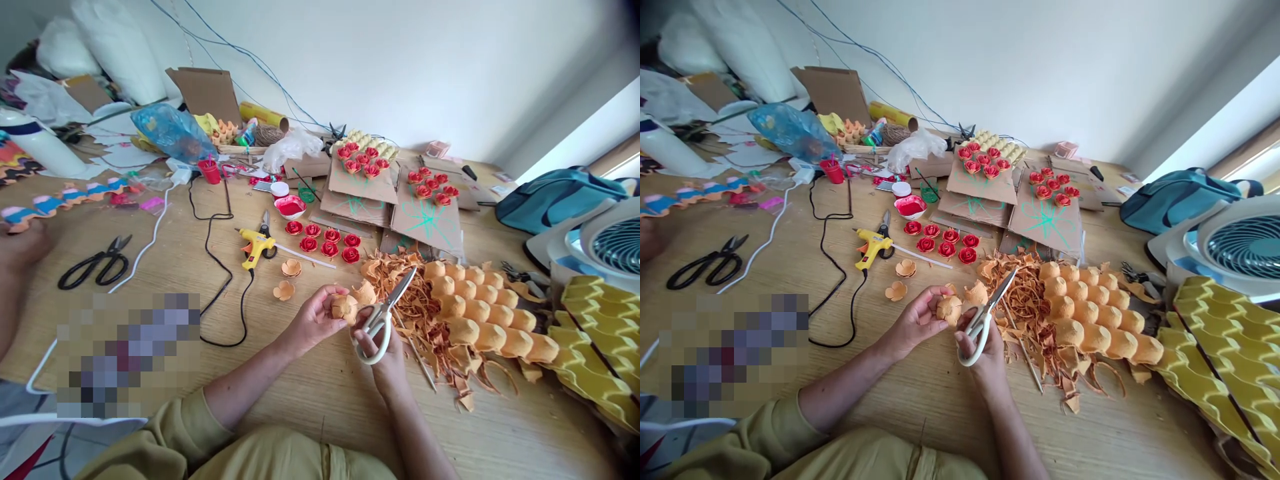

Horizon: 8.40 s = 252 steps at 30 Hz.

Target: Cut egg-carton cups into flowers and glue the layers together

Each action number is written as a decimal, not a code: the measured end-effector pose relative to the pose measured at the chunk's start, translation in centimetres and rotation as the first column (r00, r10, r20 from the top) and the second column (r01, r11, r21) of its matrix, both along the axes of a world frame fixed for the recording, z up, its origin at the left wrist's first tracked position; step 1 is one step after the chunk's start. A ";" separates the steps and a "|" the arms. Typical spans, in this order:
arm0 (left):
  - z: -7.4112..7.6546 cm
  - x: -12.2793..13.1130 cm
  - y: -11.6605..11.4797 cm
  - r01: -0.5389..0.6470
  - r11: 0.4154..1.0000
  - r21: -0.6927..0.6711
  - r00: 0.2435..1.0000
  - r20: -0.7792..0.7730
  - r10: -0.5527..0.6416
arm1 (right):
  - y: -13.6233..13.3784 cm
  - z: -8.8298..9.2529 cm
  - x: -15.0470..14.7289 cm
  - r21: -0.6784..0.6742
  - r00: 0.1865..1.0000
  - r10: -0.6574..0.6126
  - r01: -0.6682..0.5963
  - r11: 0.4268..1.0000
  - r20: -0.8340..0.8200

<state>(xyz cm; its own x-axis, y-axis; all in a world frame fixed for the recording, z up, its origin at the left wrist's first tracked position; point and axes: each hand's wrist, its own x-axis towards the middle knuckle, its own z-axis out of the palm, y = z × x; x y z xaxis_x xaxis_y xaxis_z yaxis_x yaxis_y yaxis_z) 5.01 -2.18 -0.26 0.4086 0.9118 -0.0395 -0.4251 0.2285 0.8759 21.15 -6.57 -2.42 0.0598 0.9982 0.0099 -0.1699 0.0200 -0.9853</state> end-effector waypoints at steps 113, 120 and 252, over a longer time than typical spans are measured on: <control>-0.6 -2.1 2.2 -0.198 0.962 0.187 0.928 -0.282 0.245 | -0.4 -0.5 0.7 0.256 0.408 -0.128 -0.275 0.927 0.904; -0.7 -1.9 1.9 -0.072 0.978 0.194 0.954 -0.273 0.124 | -0.4 -0.4 0.7 0.262 0.416 -0.130 -0.279 0.924 0.900; -3.0 -0.8 1.3 0.320 0.937 -0.140 0.947 0.059 -0.315 | 0.3 -0.9 -0.7 0.031 0.994 -0.094 0.096 0.995 -0.055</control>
